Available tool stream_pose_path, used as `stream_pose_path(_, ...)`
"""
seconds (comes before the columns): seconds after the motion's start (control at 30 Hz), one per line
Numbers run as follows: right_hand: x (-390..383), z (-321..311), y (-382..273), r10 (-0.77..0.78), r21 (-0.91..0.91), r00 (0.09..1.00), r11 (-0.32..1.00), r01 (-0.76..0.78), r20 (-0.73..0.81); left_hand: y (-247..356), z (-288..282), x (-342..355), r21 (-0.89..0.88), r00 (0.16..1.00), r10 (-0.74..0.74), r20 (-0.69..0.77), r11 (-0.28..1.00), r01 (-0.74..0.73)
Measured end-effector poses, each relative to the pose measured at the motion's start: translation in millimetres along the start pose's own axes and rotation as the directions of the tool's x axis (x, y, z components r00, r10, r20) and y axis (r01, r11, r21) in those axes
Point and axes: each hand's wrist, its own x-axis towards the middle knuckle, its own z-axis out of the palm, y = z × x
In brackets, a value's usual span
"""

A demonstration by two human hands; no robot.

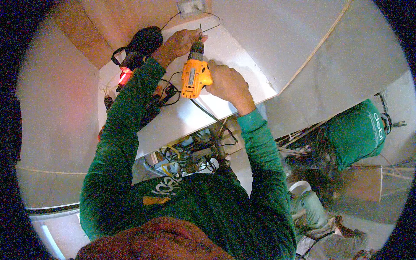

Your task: The person adjusts a drill bit on a corded drill, then uses a yellow cordless drill to make holes in a white countertop. They handle screws and a yellow measuring tape while working in a cluttered workspace.

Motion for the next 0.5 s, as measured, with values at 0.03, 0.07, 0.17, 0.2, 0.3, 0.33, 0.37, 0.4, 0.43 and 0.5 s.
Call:
stream_pose_path(0.03,-1.2,-0.7,0.6,0.014,-0.002,1.000,1.000,-0.014,0.011,-0.1,4.3,-0.2,0.056,1.000,0.028,-0.001,0.998,-0.028)
stream_pose_path(0.07,0.8,-2.0,-2.2,0.012,-0.002,1.000,1.000,-0.012,0.022,-3.6,-1.1,-0.5,0.119,0.998,0.058,-0.016,0.991,-0.056)
stream_pose_path(0.17,3.3,-3.5,-4.8,-0.005,0.021,1.000,1.000,0.004,0.028,-11.9,-9.6,2.9,-0.069,0.999,0.013,-0.032,0.997,-0.016)
stream_pose_path(0.2,3.4,-3.7,-3.7,-0.006,0.030,1.000,1.000,0.006,0.025,-11.7,-7.3,3.3,-0.059,0.999,0.014,-0.041,0.998,-0.016)
stream_pose_path(0.3,6.3,-5.0,1.0,0.012,0.012,0.999,1.000,-0.013,0.053,-6.7,-3.4,1.5,0.198,0.994,0.091,-0.057,0.977,-0.079)
stream_pose_path(0.33,6.0,-5.2,2.0,0.000,0.003,0.999,1.000,0.000,0.048,-4.0,-2.2,1.3,0.244,0.994,0.102,-0.047,0.966,-0.087)
stream_pose_path(0.37,6.5,-4.5,2.4,-0.016,-0.003,0.999,1.000,0.016,0.042,-2.2,-4.1,0.2,0.293,0.993,0.112,-0.042,0.951,-0.095)
stream_pose_path(0.4,6.8,-4.1,2.7,-0.032,-0.009,0.999,0.999,0.032,0.037,-0.4,-5.7,-0.6,0.268,0.995,0.093,-0.032,0.960,-0.081)
stream_pose_path(0.43,7.2,-4.5,2.4,-0.028,0.003,0.999,1.000,0.028,0.029,0.6,-5.4,-0.1,0.142,0.997,0.054,-0.050,0.989,-0.046)
stream_pose_path(0.5,7.4,-4.6,1.2,-0.013,0.022,1.000,1.000,0.013,0.011,2.2,0.7,4.0,-0.223,0.994,-0.057,-0.096,0.974,0.035)
